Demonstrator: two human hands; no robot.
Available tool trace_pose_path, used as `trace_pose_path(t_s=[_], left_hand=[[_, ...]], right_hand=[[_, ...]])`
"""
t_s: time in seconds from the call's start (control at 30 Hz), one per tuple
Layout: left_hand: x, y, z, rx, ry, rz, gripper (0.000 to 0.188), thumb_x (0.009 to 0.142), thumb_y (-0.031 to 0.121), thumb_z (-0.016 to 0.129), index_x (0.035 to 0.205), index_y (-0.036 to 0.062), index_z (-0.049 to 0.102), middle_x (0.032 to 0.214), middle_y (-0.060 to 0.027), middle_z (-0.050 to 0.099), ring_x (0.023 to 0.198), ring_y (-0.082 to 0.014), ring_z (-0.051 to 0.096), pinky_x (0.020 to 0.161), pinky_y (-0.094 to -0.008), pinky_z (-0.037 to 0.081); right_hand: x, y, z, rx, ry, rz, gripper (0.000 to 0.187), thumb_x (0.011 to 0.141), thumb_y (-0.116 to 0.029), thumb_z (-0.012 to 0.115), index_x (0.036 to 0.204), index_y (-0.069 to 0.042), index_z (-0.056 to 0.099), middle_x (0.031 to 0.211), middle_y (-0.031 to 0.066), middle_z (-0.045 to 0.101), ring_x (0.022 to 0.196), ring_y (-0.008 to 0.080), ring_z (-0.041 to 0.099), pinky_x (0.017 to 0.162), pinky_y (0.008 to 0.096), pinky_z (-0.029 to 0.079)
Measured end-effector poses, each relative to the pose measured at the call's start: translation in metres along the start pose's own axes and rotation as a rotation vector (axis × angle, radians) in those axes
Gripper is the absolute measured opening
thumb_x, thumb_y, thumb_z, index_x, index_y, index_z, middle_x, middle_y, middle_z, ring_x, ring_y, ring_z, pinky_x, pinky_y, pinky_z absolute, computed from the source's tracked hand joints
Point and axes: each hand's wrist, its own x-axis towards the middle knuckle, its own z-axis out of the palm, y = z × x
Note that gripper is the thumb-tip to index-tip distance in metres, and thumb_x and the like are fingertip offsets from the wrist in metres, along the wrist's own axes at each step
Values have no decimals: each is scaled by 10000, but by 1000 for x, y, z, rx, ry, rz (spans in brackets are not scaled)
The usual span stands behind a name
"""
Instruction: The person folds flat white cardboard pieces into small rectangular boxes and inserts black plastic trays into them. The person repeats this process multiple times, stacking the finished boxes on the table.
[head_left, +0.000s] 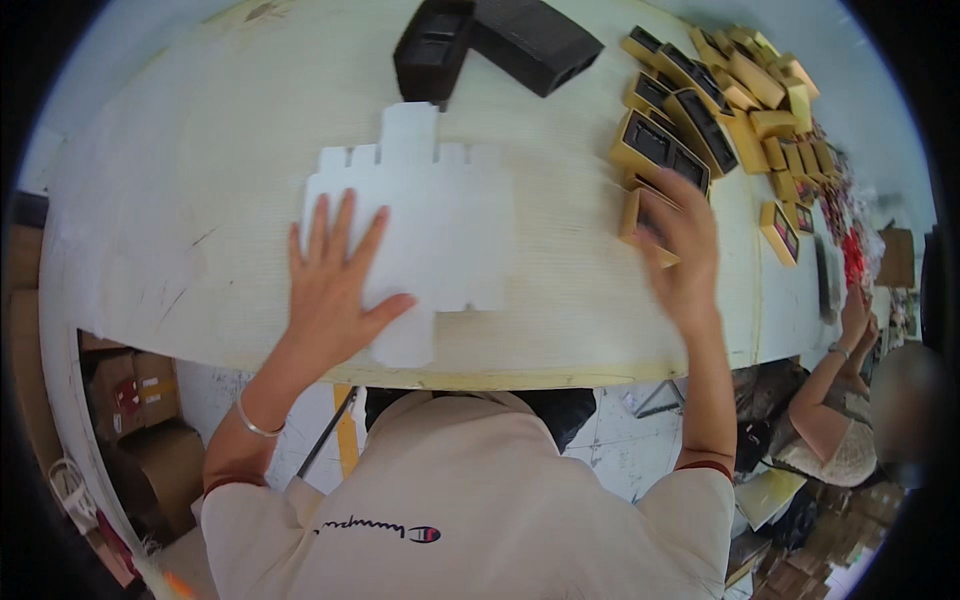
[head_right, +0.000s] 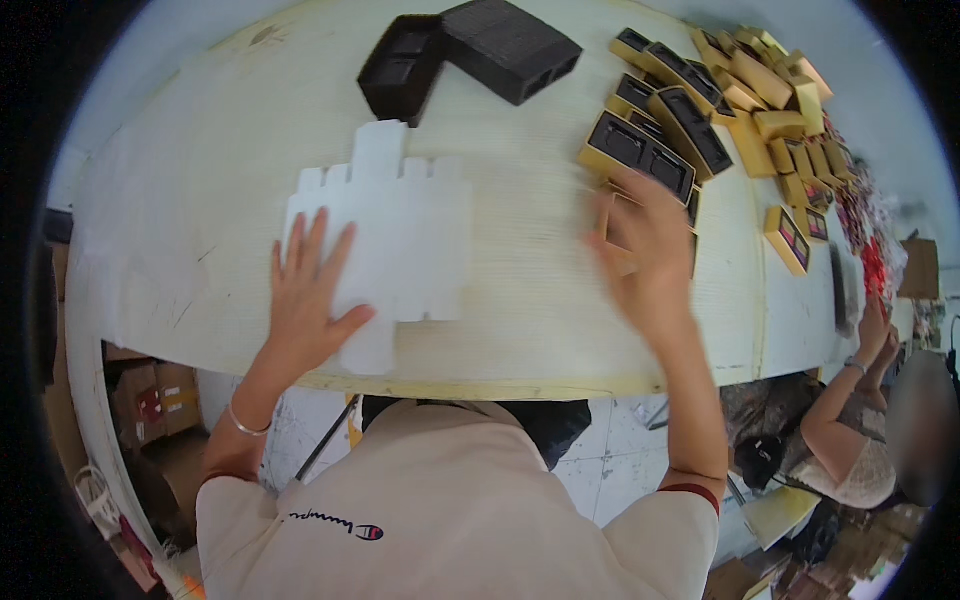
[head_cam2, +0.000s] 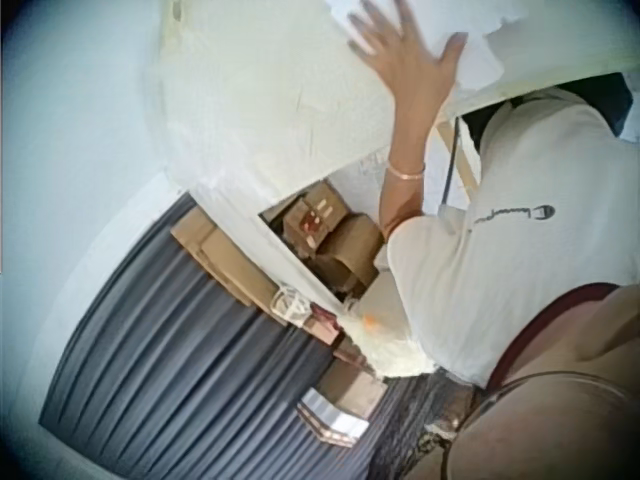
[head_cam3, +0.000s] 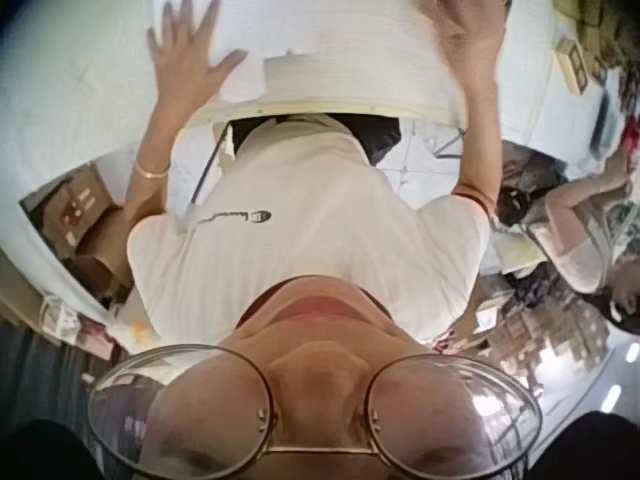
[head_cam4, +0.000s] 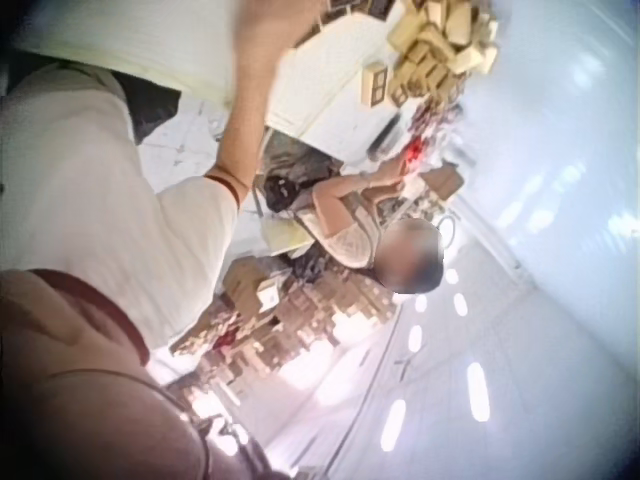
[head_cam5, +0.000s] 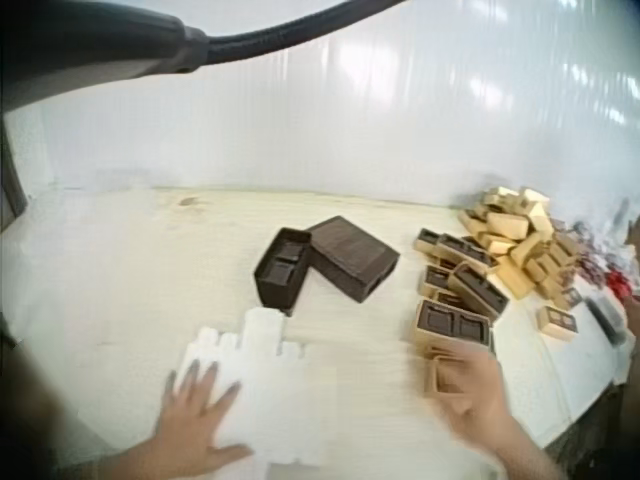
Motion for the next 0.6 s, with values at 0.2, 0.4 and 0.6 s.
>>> trace_pose_path(t_s=[0.2,0.4,0.6], left_hand=[[3,14,-25,-136,-132,78,848,741,445,714,1440,127,353,1515,-196,220,1419,-390,125,1107,-601,74],[8,-22,-32,-242,-66,-78,766,773,295,725,1421,94,369,1453,-222,321,1368,-368,267,1112,-476,232],[9,-24,-19,-469,-28,-149,732,838,333,683,1387,-27,361,1377,-267,389,1248,-395,400,1012,-407,378]], right_hand=[[19,-99,47,269,-349,-287,539,704,-289,768,1156,-50,595,1314,172,505,1193,353,493,1003,453,395],[34,-69,42,254,-363,-228,575,734,-273,752,1209,-12,559,1320,198,489,1193,367,484,997,425,402],[10,-54,53,481,-346,129,507,840,-116,657,1277,53,464,1278,247,494,1118,389,524,970,394,423]])
